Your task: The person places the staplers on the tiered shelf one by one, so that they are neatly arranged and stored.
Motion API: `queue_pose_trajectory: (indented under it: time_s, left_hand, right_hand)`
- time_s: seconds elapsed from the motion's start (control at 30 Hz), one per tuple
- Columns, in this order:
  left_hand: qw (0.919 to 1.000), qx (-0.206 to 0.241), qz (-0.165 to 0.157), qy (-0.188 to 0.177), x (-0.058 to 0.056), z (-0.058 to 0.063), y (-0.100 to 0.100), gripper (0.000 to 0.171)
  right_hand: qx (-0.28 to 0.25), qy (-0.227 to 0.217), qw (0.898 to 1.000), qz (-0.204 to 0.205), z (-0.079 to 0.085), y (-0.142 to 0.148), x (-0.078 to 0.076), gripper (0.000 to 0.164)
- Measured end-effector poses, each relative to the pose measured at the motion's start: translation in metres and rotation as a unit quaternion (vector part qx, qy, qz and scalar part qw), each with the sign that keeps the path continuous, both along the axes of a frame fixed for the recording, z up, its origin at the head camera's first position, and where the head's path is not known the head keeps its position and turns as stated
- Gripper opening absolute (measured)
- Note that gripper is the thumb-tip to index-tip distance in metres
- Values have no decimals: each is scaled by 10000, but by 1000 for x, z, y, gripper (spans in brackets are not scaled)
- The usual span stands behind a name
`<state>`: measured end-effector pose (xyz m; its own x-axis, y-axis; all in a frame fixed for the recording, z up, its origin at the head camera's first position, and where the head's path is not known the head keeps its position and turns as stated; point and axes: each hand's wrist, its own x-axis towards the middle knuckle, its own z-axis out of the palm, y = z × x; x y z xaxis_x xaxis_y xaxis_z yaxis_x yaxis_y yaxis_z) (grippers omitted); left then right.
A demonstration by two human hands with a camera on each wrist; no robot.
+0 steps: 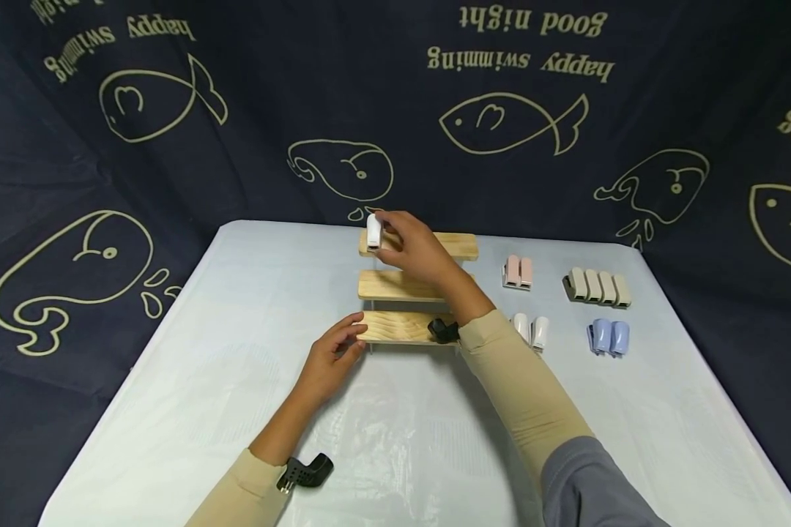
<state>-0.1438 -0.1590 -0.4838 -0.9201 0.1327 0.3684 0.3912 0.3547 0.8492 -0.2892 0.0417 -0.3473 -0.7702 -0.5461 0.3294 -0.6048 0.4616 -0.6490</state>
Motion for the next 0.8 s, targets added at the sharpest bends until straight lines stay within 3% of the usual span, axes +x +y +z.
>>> queue_pose_trajectory:
  time_s: [0.27, 0.43, 0.63, 0.8]
  left_hand:
    - [9999, -84, 68, 98, 1, 0, 1, 28]
    - [9999, 14, 73, -85, 1, 1, 0, 28]
    - [9999, 27, 43, -116, 0, 1, -1, 28]
    - [10000, 10, -22, 15, 0, 1, 0, 28]
  right_hand:
    - [-343, 167, 9993, -46, -8, 19, 19, 63]
    - [-692, 306, 9971, -24, -18, 32, 39, 59]
    - [-708, 441, 9959, -345, -30, 53, 63, 57]
    - [-710, 242, 9951, -641, -41, 86, 77, 59]
